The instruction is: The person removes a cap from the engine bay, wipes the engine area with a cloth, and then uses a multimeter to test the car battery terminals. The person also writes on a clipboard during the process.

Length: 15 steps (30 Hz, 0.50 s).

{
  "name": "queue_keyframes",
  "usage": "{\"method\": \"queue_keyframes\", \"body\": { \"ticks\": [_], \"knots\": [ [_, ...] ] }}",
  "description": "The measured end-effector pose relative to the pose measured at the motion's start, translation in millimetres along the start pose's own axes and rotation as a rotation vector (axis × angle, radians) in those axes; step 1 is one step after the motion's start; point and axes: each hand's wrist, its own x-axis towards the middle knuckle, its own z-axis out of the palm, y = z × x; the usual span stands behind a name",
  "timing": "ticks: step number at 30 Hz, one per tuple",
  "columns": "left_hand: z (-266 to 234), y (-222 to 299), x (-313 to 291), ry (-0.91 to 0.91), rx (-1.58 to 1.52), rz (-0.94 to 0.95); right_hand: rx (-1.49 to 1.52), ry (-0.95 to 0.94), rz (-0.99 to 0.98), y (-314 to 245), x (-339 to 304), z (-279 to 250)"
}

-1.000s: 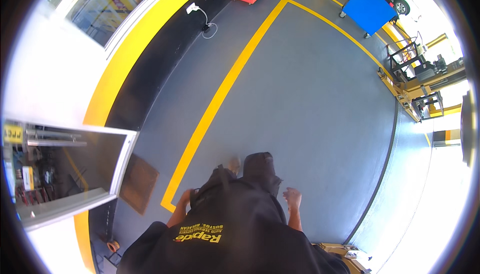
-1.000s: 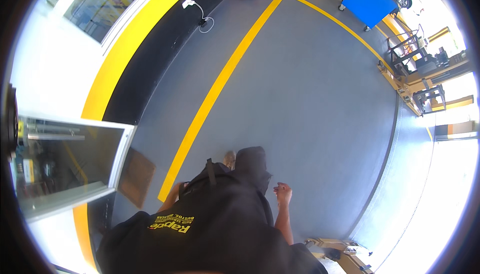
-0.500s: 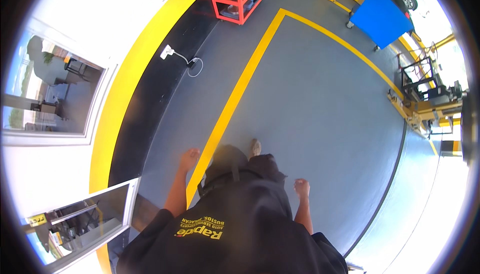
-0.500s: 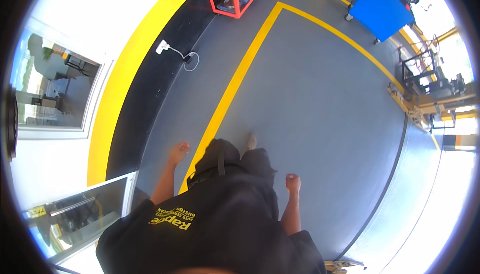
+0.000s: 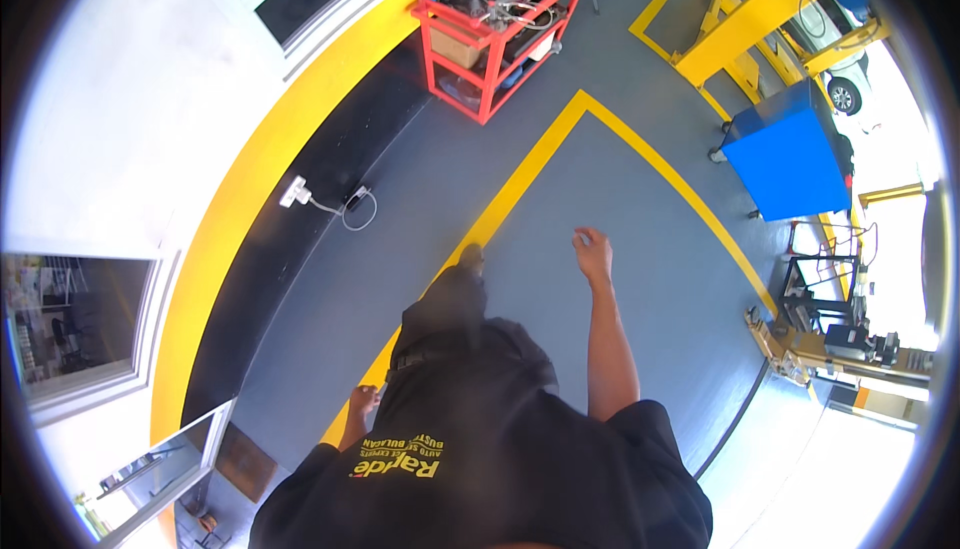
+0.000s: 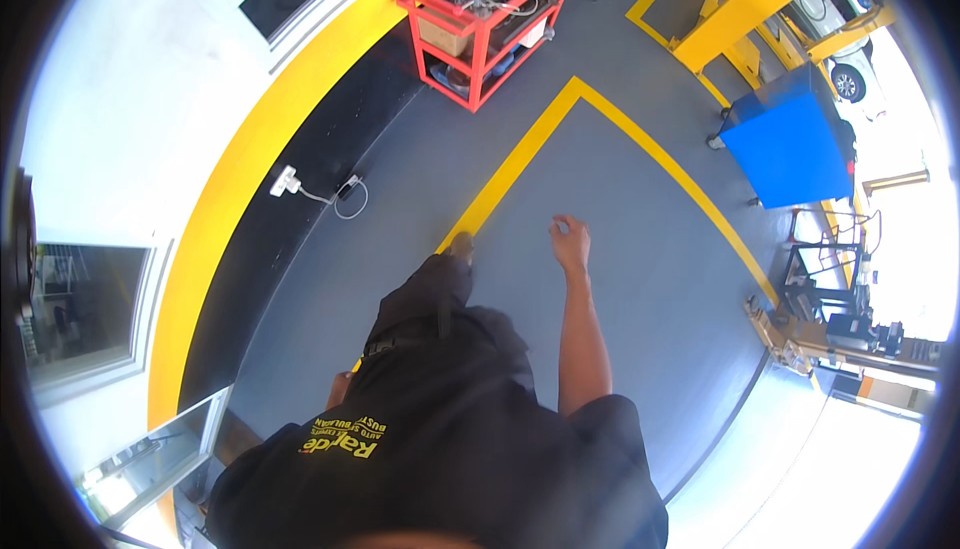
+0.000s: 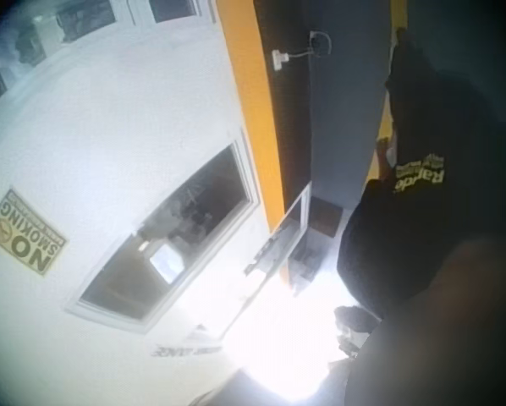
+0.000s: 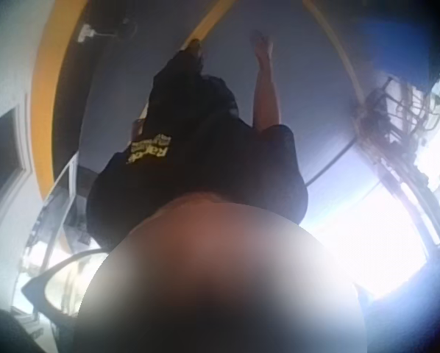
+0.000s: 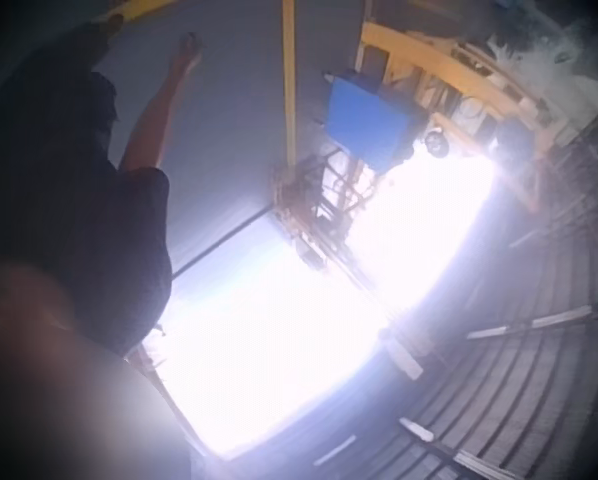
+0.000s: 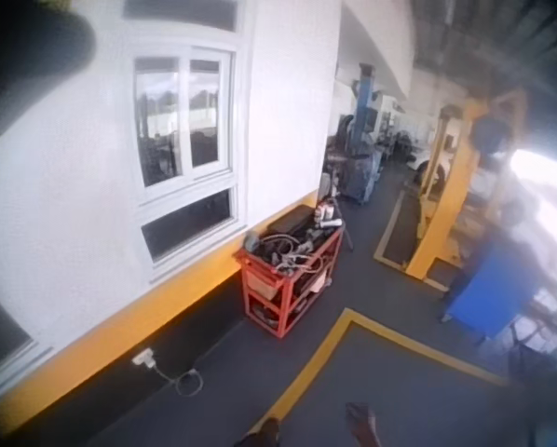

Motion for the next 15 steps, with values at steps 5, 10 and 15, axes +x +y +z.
{"method": "queue_keyframes", "body": {
  "ticks": [5,10,15],
  "knots": [
    [-11,240,111,0.119,0.105,0.325,0.196,0.054,-0.134,-100,211,-25],
    [-22,528,199,0.278,0.147,0.655,0.355,-0.093,0.135,-169,448,-23],
    [14,764,229,0.228,-0.353,0.825,0.586,-0.133,0.038,-212,659,58]
  ]
}}
